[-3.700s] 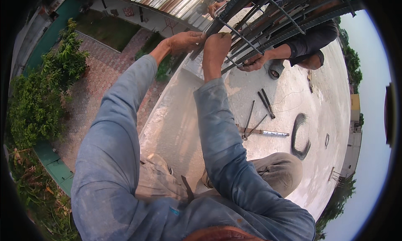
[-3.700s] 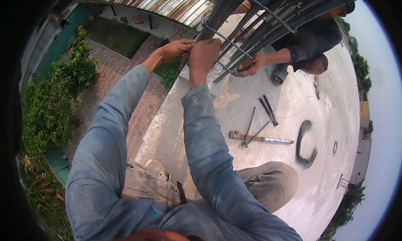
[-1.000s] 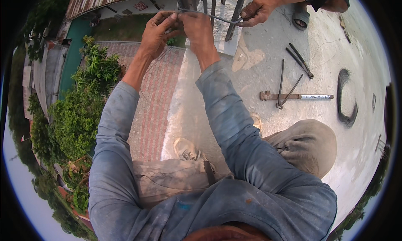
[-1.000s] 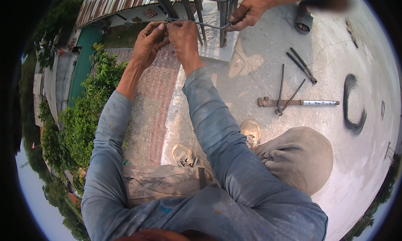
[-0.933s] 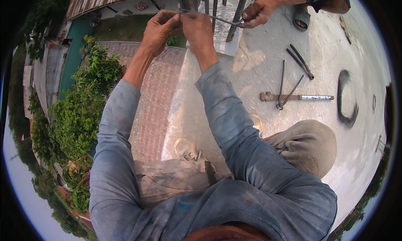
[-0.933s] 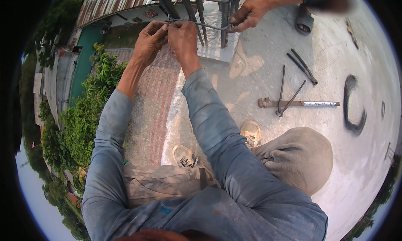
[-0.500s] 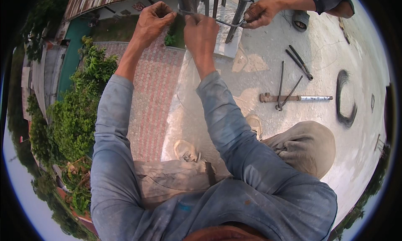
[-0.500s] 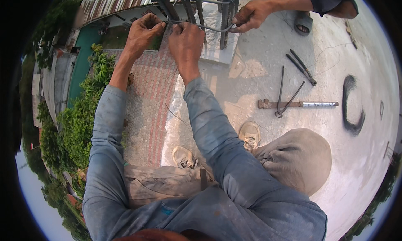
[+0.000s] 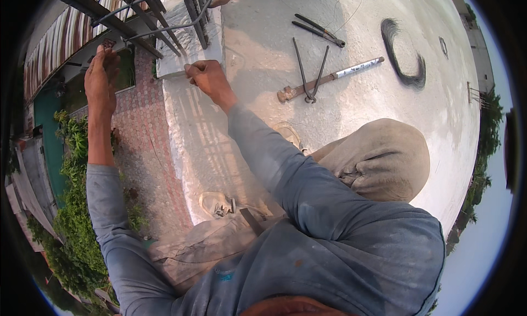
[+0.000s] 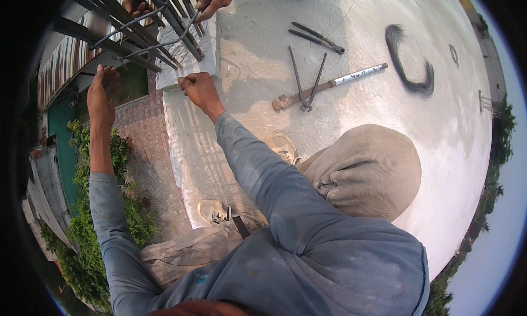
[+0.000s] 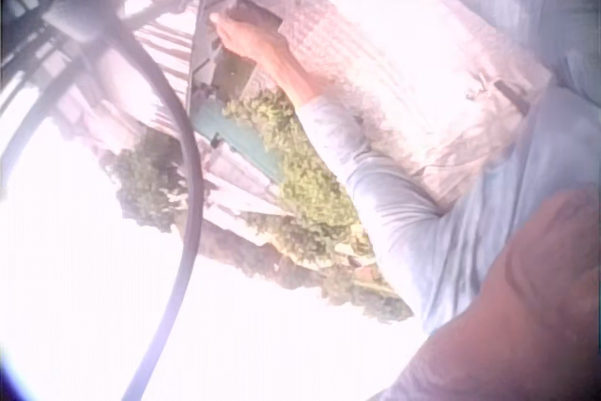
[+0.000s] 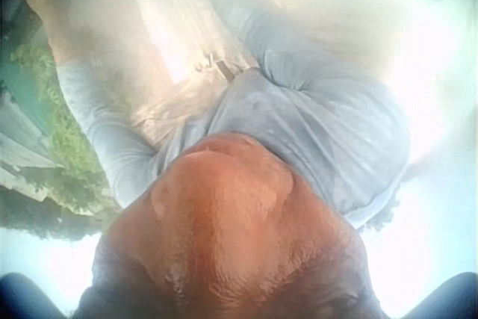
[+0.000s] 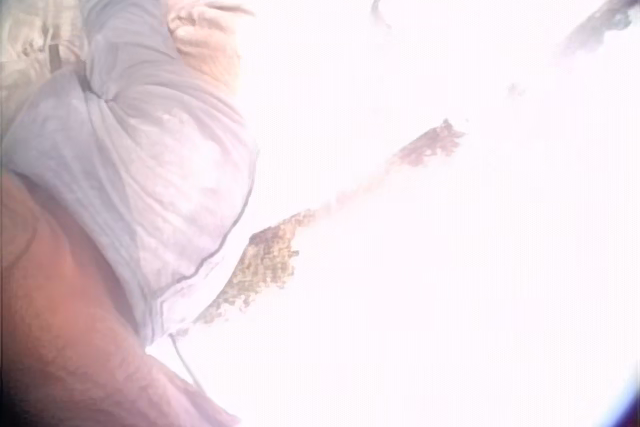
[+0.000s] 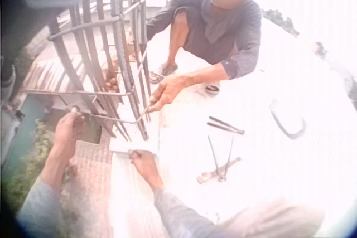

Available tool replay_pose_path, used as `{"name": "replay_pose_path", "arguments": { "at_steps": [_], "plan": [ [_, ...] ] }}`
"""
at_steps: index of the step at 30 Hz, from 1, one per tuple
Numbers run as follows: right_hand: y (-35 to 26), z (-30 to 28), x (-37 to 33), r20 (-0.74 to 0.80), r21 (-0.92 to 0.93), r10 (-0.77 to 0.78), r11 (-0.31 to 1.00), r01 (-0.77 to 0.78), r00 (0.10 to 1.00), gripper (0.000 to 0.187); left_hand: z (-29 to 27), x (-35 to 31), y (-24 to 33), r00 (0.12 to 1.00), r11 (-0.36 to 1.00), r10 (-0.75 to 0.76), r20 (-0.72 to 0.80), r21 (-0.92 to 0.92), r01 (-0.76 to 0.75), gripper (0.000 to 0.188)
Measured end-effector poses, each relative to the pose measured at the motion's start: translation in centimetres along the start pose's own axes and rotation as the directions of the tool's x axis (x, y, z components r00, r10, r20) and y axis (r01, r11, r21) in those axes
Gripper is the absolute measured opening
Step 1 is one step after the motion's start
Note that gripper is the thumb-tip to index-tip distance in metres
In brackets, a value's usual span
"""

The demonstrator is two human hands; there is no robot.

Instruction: The person assembles a metal frame by bending and securing metal rods with pliers and a hammer. They repeatedly position rods, twist wire ties, and hammer joints to form a stable structure on a concrete surface.

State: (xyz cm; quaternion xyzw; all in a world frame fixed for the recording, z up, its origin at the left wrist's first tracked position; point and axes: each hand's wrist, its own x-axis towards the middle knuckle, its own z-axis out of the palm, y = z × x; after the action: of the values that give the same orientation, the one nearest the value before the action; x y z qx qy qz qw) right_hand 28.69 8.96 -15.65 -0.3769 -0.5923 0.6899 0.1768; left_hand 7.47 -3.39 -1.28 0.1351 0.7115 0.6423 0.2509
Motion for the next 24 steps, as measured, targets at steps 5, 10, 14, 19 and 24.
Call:
{"name": "replay_pose_path", "arguments": {
  "at_steps": [5,10,14,19,24],
  "plan": [
    [1.8,-18.5,-0.5,-0.852,-0.375,-0.246,0.903,-0.211,0.462,0.021,-1.5,2.8,-2.2,0.878,0.902,-0.247,0.411,-0.233,0.363,0.037],
    [-0.2,-26.2,-3.3,-0.942,-0.255,0.007,0.636,-0.728,0.336,0.043,-1.6,4.0,-2.3,0.774,0.877,-0.179,0.607,-0.258,0.405,0.032],
    [2.6,-23.2,-6.8,-0.872,-0.321,0.175,0.502,-0.803,0.458,0.082,-2.1,4.7,-1.7,0.866,0.988,-0.138,0.48,0.008,0.152,0.029],
    [4.0,-22.1,-8.2,-0.821,-0.455,0.105,0.475,-0.753,0.561,0.072,-0.3,2.6,0.1,0.891,0.646,0.304,0.337,0.614,-0.453,0.035],
    [-2.3,-26.5,-9.2,-0.712,-0.672,-0.196,0.471,-0.572,0.674,0.031,1.6,0.0,0.8,0.836,0.193,0.481,0.265,0.898,-0.395,0.03]
  ]
}}
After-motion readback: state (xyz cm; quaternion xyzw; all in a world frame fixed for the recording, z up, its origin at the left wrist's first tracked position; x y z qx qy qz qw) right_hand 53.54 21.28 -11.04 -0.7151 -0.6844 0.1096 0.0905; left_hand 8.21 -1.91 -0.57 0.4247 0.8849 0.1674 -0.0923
